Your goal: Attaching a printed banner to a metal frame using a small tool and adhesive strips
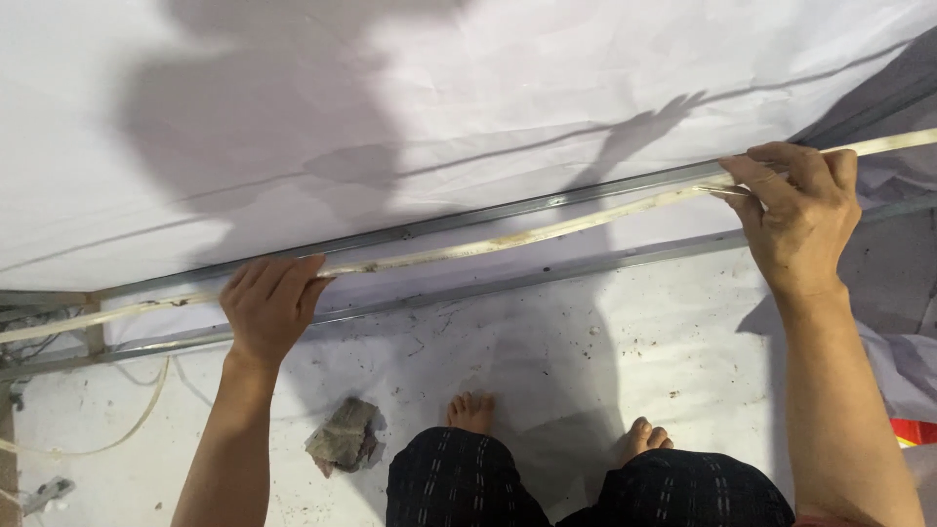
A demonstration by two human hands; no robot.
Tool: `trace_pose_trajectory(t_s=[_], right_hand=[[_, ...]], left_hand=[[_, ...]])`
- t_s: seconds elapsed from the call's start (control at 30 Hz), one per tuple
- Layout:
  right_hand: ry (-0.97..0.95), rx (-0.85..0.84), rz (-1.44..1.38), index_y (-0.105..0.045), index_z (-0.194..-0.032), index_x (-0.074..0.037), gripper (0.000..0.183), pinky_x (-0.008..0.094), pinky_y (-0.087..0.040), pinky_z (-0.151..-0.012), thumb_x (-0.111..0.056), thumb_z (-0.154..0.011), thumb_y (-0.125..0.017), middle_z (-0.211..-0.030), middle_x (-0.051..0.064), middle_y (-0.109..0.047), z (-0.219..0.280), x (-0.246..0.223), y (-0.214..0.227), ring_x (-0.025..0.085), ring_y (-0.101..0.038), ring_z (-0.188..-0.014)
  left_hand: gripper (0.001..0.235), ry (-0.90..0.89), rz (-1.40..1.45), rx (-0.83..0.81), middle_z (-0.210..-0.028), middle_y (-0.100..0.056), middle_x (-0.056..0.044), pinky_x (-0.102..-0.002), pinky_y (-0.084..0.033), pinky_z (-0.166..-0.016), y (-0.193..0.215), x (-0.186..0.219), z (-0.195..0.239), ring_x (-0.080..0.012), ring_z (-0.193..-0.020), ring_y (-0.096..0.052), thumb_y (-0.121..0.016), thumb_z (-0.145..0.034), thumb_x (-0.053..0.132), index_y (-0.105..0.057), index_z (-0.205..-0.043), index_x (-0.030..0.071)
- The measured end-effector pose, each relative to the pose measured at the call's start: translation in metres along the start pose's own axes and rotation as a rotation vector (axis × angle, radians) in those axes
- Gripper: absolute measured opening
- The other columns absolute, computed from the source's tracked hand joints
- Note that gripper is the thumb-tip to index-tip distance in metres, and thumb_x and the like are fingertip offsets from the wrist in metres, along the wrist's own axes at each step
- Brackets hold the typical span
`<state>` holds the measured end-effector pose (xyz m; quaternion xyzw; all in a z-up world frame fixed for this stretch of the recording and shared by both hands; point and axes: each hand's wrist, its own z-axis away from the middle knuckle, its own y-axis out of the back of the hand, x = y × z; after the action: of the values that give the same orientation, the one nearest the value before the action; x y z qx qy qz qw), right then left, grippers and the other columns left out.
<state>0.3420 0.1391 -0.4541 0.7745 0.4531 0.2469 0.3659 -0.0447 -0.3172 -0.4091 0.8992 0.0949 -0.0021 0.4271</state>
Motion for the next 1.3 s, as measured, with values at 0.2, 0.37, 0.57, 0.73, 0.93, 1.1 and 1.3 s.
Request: trace_pose_trajectory(t_s=[0.2, 0.37, 0.57, 0.73, 0.93, 1.1, 1.3], right_hand=[[-0.025, 0.003, -0.171, -0.090, -0.120, -0.012, 0.028, 0.038, -0.044, -0.094, -0.014, -0.098, -0.106, -0.130, 0.010, -0.074, -0.003, -0.003, 0.005, 0.026, -0.053, -0.099], [-0.035, 0.018, -0.254, -0.089, -0.121, -0.005, 0.031, 0.041, -0.039, -0.097, -0.007, -0.095, -0.106, -0.127, 0.015, -0.074, -0.005, -0.005, 0.008, 0.028, -0.060, -0.102], [-0.058, 0.062, -0.366, -0.084, -0.122, 0.002, 0.034, 0.046, -0.043, -0.099, 0.006, -0.095, -0.104, -0.125, 0.019, -0.069, -0.005, -0.011, 0.009, 0.031, -0.061, -0.107], [-0.041, 0.107, -0.480, -0.082, -0.112, 0.008, 0.015, 0.044, -0.049, -0.090, 0.006, -0.106, -0.095, -0.119, 0.021, -0.069, -0.008, -0.011, 0.011, 0.036, -0.061, -0.107], [0.026, -0.009, -0.233, -0.088, -0.115, -0.008, 0.012, 0.035, -0.048, -0.076, -0.002, -0.107, -0.095, -0.113, 0.010, -0.078, -0.018, -0.003, 0.024, 0.026, -0.057, -0.090], [0.039, -0.129, -0.083, -0.089, -0.116, -0.022, 0.010, 0.032, -0.047, -0.066, -0.029, -0.112, -0.096, -0.114, -0.004, -0.081, -0.021, 0.008, 0.027, 0.022, -0.058, -0.097], [0.039, -0.183, -0.169, -0.087, -0.114, -0.018, 0.013, 0.032, -0.050, -0.080, -0.029, -0.110, -0.092, -0.113, -0.001, -0.081, -0.027, 0.008, 0.033, 0.022, -0.061, -0.097]], left_hand=[[0.022, 0.018, 0.019, 0.008, -0.088, -0.075, -0.002, -0.031, -0.049, -0.065, -0.008, -0.003, 0.016, -0.0179, -0.074, -0.069, -0.072, -0.103, 0.032, -0.081, -0.096, 0.013], [0.020, 0.041, 0.023, 0.010, -0.090, -0.075, -0.001, -0.032, -0.048, -0.065, -0.009, -0.002, 0.018, -0.0194, -0.074, -0.068, -0.074, -0.103, 0.032, -0.080, -0.097, 0.014], [0.026, -0.048, -0.031, 0.036, -0.090, -0.076, -0.002, -0.027, -0.055, -0.062, -0.034, 0.013, 0.014, -0.0145, -0.071, -0.068, -0.071, -0.101, 0.041, -0.077, -0.096, 0.016], [0.013, -0.050, 0.021, 0.088, -0.087, -0.069, -0.001, -0.028, -0.049, -0.060, -0.031, 0.044, -0.023, -0.0122, -0.068, -0.064, -0.077, -0.102, 0.020, -0.072, -0.090, 0.016], [0.020, 0.051, 0.083, -0.056, -0.081, -0.067, -0.003, -0.033, -0.047, -0.060, -0.007, 0.037, -0.049, -0.0210, -0.068, -0.061, -0.070, -0.107, 0.021, -0.081, -0.094, 0.009], [0.015, 0.365, 0.533, -0.497, -0.072, -0.066, 0.001, -0.029, -0.044, -0.052, 0.011, 0.018, -0.071, -0.0132, -0.060, -0.059, -0.062, -0.105, 0.014, -0.075, -0.102, 0.005], [0.021, 0.631, 0.708, -0.760, -0.059, -0.063, -0.002, -0.027, -0.044, -0.052, 0.010, -0.002, -0.068, -0.0118, -0.051, -0.054, -0.060, -0.102, 0.018, -0.078, -0.092, 0.010]])
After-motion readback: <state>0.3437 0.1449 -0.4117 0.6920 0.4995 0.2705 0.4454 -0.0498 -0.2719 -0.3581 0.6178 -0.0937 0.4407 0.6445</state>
